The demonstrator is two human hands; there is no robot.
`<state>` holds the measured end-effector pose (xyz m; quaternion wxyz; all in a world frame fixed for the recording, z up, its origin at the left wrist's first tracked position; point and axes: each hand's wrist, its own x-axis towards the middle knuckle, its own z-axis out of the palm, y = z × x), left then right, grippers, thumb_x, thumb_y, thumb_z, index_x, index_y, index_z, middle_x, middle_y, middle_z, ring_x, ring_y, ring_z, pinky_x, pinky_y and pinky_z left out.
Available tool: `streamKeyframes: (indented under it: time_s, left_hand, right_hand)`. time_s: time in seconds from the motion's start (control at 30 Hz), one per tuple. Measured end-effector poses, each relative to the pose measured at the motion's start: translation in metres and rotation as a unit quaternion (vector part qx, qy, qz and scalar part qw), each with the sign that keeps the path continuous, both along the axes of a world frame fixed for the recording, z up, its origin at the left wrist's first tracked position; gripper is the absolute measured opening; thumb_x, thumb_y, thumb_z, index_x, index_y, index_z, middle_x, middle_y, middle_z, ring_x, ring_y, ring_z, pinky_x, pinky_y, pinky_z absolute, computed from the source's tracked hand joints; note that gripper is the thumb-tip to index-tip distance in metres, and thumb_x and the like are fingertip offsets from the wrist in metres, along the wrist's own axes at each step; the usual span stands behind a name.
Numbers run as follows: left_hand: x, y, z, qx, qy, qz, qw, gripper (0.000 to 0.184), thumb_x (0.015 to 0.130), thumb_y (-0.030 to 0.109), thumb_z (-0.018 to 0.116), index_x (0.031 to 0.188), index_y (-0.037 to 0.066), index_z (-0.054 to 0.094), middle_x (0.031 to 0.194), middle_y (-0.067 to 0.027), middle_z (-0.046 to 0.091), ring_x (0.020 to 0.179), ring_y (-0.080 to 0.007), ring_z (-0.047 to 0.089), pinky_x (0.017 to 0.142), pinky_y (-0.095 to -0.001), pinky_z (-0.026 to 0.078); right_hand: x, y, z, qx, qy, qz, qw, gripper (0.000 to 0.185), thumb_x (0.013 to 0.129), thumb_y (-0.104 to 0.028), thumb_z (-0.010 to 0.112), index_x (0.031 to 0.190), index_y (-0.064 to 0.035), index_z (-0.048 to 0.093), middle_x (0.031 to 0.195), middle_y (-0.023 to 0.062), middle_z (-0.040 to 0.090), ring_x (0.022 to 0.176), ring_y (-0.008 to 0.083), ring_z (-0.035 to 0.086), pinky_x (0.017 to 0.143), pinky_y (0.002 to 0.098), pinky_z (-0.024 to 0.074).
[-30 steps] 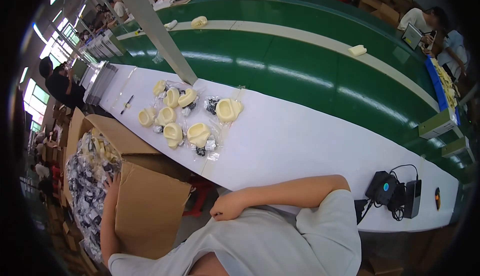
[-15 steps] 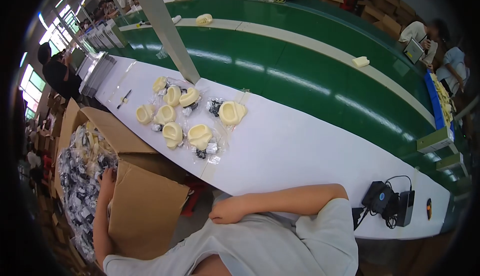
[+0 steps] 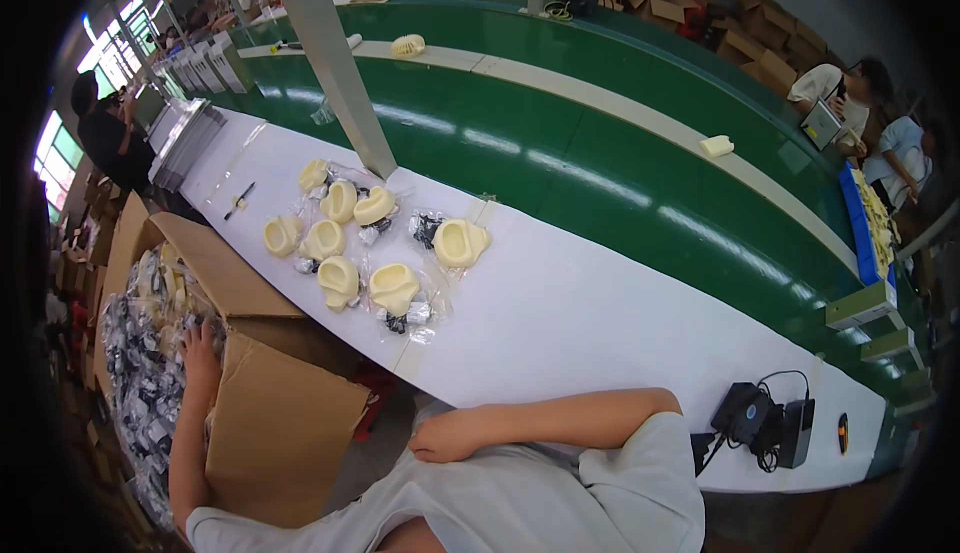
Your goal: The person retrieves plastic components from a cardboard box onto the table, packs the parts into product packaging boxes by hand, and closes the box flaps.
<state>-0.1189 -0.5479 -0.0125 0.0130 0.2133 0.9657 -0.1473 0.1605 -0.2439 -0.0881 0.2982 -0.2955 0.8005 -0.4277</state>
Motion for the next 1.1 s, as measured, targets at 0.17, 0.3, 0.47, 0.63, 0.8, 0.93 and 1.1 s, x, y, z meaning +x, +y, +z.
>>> streamKeyframes:
  time_s: [0.17, 0.3, 0.47, 0.63, 0.8, 0.93, 1.1]
  left_hand:
    - [-0.037, -0.031, -0.043, -0.009, 0.173, -0.141, 0.975, 0.065, 0.066, 0.012, 0.065, 0.124, 0.006, 0.037, 0.123, -0.0172, 0.042, 0.121, -0.0334, 0.034, 0.094, -0.0502, 0.03]
    - [-0.052, -0.03, -0.049, -0.079, 0.161, -0.131, 0.975, 0.059, 0.067, 0.014, 0.064, 0.121, 0.007, 0.041, 0.123, -0.015, 0.044, 0.121, -0.032, 0.035, 0.094, -0.0482, 0.031]
    - [-0.073, -0.04, -0.054, -0.075, 0.143, -0.104, 0.981, 0.046, 0.07, 0.015, 0.06, 0.113, 0.008, 0.048, 0.111, -0.0125, 0.05, 0.114, -0.0295, 0.04, 0.091, -0.0471, 0.033]
    - [-0.057, -0.023, -0.012, 0.067, 0.107, -0.077, 0.989, 0.037, 0.07, 0.012, 0.057, 0.107, 0.008, 0.053, 0.095, -0.0127, 0.054, 0.104, -0.0274, 0.047, 0.087, -0.0463, 0.033]
    - [-0.066, -0.037, 0.015, 0.196, 0.112, -0.053, 0.973, 0.038, 0.071, 0.008, 0.055, 0.11, 0.007, 0.053, 0.095, -0.015, 0.057, 0.097, -0.0285, 0.053, 0.085, -0.044, 0.036]
    - [-0.07, -0.049, 0.047, 0.351, 0.173, -0.068, 0.918, 0.039, 0.075, 0.005, 0.054, 0.114, 0.006, 0.053, 0.103, -0.0158, 0.058, 0.092, -0.0273, 0.057, 0.081, -0.0384, 0.042]
    - [-0.03, -0.013, 0.095, 0.47, 0.206, -0.088, 0.854, 0.035, 0.084, 0.011, 0.055, 0.117, 0.0, 0.05, 0.112, -0.0144, 0.057, 0.095, -0.0196, 0.057, 0.083, -0.0308, 0.043]
  right_hand:
    - [-0.002, -0.003, -0.003, -0.008, 0.009, -0.01, 1.0, 0.028, 0.089, -0.022, 0.043, 0.087, 0.0022, 0.055, 0.087, 0.0228, 0.058, 0.084, 0.0376, 0.056, 0.077, 0.0441, 0.0437]
    - [-0.001, -0.003, -0.005, -0.018, 0.009, -0.014, 1.0, 0.027, 0.09, -0.022, 0.042, 0.087, 0.0018, 0.053, 0.086, 0.022, 0.056, 0.084, 0.0371, 0.055, 0.077, 0.0438, 0.0432]
    - [-0.004, -0.005, -0.015, -0.012, 0.016, 0.0, 1.0, 0.026, 0.092, -0.022, 0.041, 0.086, 0.0015, 0.051, 0.085, 0.0211, 0.055, 0.084, 0.0361, 0.054, 0.077, 0.0434, 0.0427]
    - [-0.003, -0.004, -0.016, -0.025, 0.015, 0.006, 1.0, 0.026, 0.091, -0.021, 0.041, 0.086, 0.0015, 0.051, 0.085, 0.0209, 0.054, 0.083, 0.0359, 0.054, 0.076, 0.0435, 0.0425]
    - [-0.005, -0.007, -0.024, -0.043, 0.034, -0.01, 0.998, 0.025, 0.091, -0.02, 0.041, 0.086, 0.002, 0.051, 0.083, 0.0212, 0.054, 0.083, 0.0362, 0.054, 0.076, 0.0437, 0.0422]
    - [-0.006, -0.008, -0.029, -0.05, 0.032, -0.02, 0.998, 0.025, 0.09, -0.019, 0.041, 0.085, 0.003, 0.052, 0.082, 0.0226, 0.056, 0.082, 0.0375, 0.055, 0.075, 0.0443, 0.0426]
    - [-0.005, -0.007, -0.023, -0.073, 0.033, -0.017, 0.997, 0.023, 0.089, -0.018, 0.042, 0.084, 0.0022, 0.052, 0.081, 0.0213, 0.056, 0.081, 0.0362, 0.055, 0.074, 0.0438, 0.0427]
